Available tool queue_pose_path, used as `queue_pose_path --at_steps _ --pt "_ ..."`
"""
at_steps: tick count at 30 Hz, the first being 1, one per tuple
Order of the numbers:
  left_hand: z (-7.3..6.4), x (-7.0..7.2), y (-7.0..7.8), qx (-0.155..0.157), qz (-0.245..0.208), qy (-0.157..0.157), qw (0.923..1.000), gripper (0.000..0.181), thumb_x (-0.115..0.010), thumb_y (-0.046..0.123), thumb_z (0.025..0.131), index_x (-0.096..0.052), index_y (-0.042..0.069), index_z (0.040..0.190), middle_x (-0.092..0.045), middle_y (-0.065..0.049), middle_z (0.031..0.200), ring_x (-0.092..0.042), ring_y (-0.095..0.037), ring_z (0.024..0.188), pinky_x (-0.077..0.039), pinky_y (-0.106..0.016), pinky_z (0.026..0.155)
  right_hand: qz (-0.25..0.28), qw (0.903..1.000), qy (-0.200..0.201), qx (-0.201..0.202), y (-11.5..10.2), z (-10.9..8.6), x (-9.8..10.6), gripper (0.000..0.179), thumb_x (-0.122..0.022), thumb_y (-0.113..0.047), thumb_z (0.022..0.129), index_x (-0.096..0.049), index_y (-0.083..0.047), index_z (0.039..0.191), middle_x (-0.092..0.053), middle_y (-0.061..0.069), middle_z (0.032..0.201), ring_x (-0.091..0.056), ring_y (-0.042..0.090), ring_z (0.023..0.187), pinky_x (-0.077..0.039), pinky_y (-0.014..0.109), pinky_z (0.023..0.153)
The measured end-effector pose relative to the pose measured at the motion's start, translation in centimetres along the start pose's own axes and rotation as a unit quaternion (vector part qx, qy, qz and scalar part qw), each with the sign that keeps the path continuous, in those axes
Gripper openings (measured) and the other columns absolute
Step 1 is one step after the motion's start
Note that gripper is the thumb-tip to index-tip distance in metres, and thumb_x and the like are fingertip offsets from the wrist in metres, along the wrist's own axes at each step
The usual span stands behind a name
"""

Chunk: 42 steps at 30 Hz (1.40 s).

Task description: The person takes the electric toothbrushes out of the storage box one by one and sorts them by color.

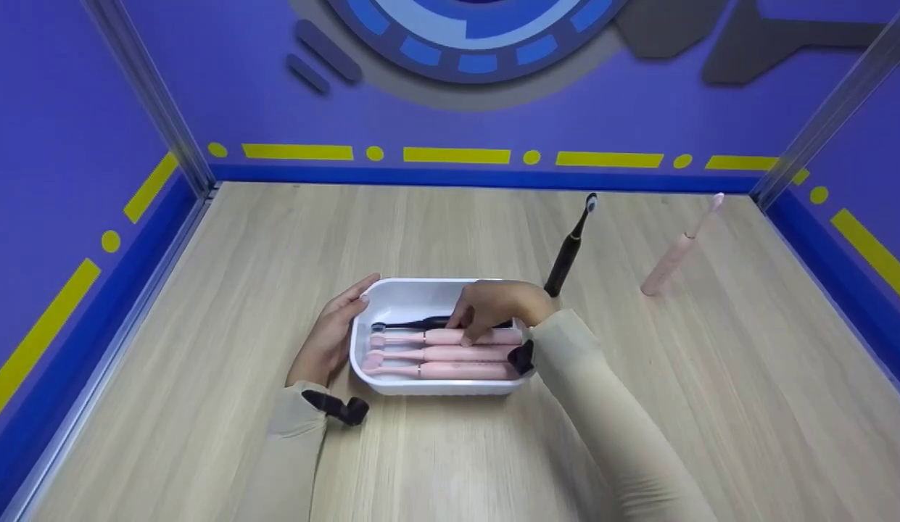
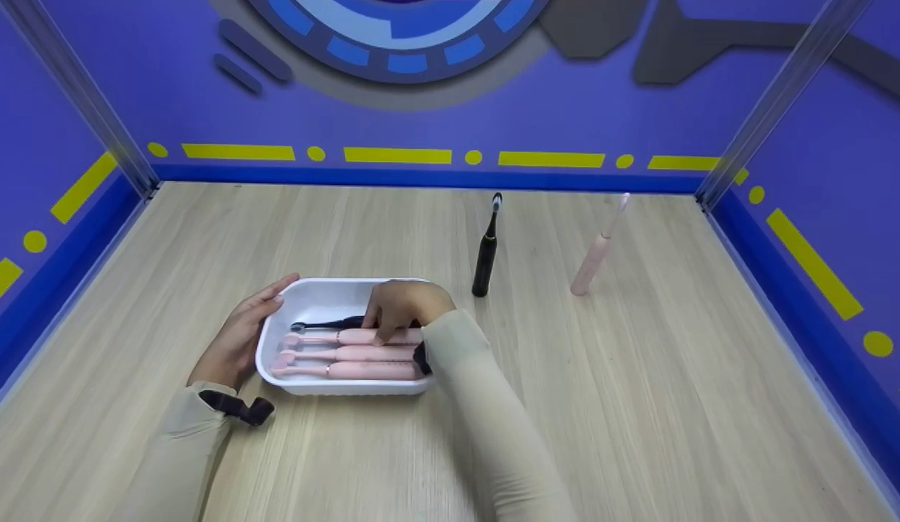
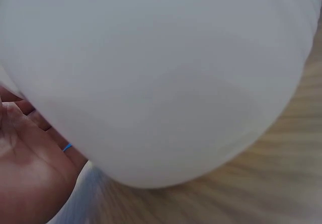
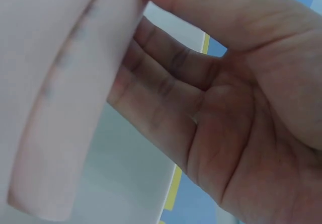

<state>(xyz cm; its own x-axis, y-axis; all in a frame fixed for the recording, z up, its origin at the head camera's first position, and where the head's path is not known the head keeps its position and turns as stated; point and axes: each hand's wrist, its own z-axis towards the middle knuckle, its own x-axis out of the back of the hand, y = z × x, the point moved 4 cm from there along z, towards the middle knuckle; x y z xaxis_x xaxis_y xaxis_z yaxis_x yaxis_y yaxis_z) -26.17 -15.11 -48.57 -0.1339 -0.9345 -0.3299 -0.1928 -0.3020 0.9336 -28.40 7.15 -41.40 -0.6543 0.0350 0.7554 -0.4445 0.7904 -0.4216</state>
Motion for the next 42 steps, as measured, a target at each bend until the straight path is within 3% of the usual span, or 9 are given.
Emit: queue_pose_path --at_steps 9,17,28,36,42 --pt "0.1 0.1 -0.1 0.000 -0.001 0.001 1.0000 0.048 -0.035 0.006 0.101 -0.032 0.004 0.149 -0.027 -0.010 0.158 -0.027 -0.024 0.145 -0.025 -0.035 0.120 0.019 0.9998 -0.002 -0.002 0.3 -0.1 0.0 0.035 -0.075 -0.012 0.081 -0.072 -0.018 0.115 -0.069 -0.006 0.098 -0.051 0.005 0.081 -0.047 0.020 0.075" --pt "0.1 0.2 -0.1 0.004 -0.001 -0.006 1.0000 0.048 -0.035 0.007 0.101 -0.031 0.005 0.149 -0.025 -0.010 0.159 -0.027 -0.024 0.145 -0.026 -0.035 0.119 0.023 0.9992 -0.004 0.034 0.2 -0.5 0.2 0.035 -0.074 -0.010 0.082 -0.071 -0.016 0.116 -0.072 -0.003 0.102 -0.053 0.001 0.082 -0.049 0.018 0.077" --pt "0.2 0.2 -0.1 0.011 0.013 0.004 0.9998 0.048 -0.036 0.007 0.101 -0.033 0.007 0.149 -0.026 -0.007 0.158 -0.027 -0.021 0.145 -0.026 -0.034 0.119 0.018 0.9988 0.003 0.046 0.3 -0.8 0.3 0.034 -0.074 -0.012 0.082 -0.072 -0.017 0.115 -0.069 -0.004 0.097 -0.052 0.004 0.081 -0.048 0.019 0.075" --pt "0.3 0.2 -0.1 0.011 0.004 0.001 0.9999 0.048 -0.035 0.007 0.102 -0.031 0.006 0.150 -0.025 -0.008 0.159 -0.026 -0.022 0.146 -0.025 -0.034 0.120 0.032 0.9962 0.012 0.080 0.7 -1.2 0.4 0.035 -0.073 -0.012 0.082 -0.071 -0.013 0.117 -0.072 0.001 0.107 -0.060 0.003 0.092 -0.053 0.024 0.086" --pt "0.2 0.2 -0.1 0.006 0.001 -0.006 1.0000 0.048 -0.035 0.006 0.102 -0.030 0.005 0.150 -0.025 -0.009 0.159 -0.025 -0.023 0.146 -0.024 -0.035 0.120 0.041 0.9947 0.018 0.093 0.9 -1.5 0.5 0.035 -0.072 -0.011 0.083 -0.071 -0.013 0.117 -0.072 0.002 0.104 -0.059 0.003 0.087 -0.053 0.022 0.081"
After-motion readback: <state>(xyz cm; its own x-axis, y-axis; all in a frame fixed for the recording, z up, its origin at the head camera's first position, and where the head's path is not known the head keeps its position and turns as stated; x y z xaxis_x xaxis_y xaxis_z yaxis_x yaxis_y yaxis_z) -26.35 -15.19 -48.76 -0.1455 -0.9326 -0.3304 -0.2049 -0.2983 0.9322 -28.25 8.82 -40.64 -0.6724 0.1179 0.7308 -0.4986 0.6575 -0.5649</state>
